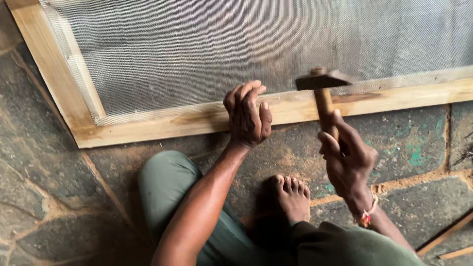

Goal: The person sits on a stone floor and uses a hammer to drive nails into a wooden frame, securing a mesh screen. The person repeatedly picks up nails, positions them along the frame edges, and hammers them in, working around the perimeter of the frame.

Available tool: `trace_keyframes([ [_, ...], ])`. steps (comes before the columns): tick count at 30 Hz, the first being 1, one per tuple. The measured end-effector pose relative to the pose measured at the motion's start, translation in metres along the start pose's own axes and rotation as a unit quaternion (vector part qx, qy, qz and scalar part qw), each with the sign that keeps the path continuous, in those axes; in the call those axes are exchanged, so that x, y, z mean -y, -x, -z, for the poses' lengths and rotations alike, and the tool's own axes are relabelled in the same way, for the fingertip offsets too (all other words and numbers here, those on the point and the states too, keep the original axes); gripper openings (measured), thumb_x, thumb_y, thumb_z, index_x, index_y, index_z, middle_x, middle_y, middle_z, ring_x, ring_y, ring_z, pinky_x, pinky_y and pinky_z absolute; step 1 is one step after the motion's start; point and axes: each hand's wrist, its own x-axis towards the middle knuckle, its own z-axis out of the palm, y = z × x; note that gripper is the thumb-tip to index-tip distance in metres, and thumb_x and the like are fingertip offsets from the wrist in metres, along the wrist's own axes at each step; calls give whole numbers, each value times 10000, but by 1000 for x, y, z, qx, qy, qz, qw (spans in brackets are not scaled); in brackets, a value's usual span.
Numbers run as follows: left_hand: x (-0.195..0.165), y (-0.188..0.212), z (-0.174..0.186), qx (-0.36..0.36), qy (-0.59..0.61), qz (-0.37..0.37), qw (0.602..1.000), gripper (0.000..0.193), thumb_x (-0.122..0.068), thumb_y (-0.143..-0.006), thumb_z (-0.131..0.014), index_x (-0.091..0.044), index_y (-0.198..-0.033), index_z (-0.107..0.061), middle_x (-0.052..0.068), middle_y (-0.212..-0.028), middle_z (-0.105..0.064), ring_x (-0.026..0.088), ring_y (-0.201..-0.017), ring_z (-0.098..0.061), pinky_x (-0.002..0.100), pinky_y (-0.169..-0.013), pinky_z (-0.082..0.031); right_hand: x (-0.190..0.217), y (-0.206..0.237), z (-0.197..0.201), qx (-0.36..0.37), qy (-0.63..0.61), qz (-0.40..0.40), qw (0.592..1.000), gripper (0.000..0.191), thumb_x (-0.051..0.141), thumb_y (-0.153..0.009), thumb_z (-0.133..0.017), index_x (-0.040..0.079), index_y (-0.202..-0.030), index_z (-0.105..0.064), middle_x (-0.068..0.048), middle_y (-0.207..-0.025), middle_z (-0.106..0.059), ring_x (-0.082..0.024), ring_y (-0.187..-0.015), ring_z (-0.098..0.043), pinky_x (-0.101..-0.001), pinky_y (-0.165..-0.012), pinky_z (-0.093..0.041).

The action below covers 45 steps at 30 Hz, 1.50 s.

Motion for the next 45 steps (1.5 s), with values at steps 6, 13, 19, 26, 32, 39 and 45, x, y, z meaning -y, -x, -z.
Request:
trace_keyframes([
  [6,3,-3,-2,-12,-2,-4,1000,323,-210,-1052,-499,-38,-1325,-521,140,-1370,-559,323,-1302,-507,509,-1176,-338,0,-5,-4,54,4,-29,998,361,143,-980,-704,99,-1337,-678,-120,-987,-790,-112,-623,-694,-243,-467,-546],
  [13,2,-1,1,-9,19,5,1000,316,-242,-1071,-480,-36,-1309,-512,143,-1352,-559,318,-1298,-503,501,-1181,-336,-1,-6,9,53,27,-48,997,399,167,-933,-741,67,-1316,-693,-120,-949,-784,-100,-645,-721,-232,-473,-564],
  [19,4,-1,-1,-5,16,11,1000,326,-271,-1097,-448,-46,-1327,-497,148,-1361,-554,298,-1306,-496,500,-1183,-311,-6,-7,3,113,97,-34,988,357,133,-933,-728,72,-1285,-714,-132,-997,-804,-147,-421,-623,-261,-315,-454],
  [26,4,0,-3,-7,16,16,1000,314,-274,-1105,-459,-53,-1325,-495,142,-1360,-546,305,-1294,-500,499,-1187,-314,-5,-3,2,35,147,194,969,354,-6,-1023,-674,65,-1369,-673,-121,-1123,-746,-168,-848,-711,-265,-620,-596],
  [32,3,-1,2,1,22,16,1000,310,-247,-1105,-463,-34,-1328,-496,153,-1364,-548,314,-1298,-503,499,-1180,-331,16,-8,-6,-48,198,223,953,356,-62,-971,-739,12,-1314,-674,-166,-1114,-718,-251,-855,-692,-352,-657,-572],
  [39,-1,-5,4,-7,6,8,1000,318,-211,-1059,-506,-31,-1322,-499,159,-1350,-552,345,-1275,-498,507,-1162,-340,23,-9,0,-51,170,221,959,291,-69,-961,-723,36,-1230,-692,-173,-1111,-719,-275,-856,-717,-369,-701,-567],
  [45,-1,-7,4,-14,11,8,1000,307,-171,-1048,-514,-20,-1316,-506,170,-1350,-558,346,-1263,-526,518,-1159,-343,12,6,-6,-24,177,166,970,355,-23,-905,-749,35,-1253,-708,-132,-1014,-731,-259,-748,-709,-356,-621,-552],
])
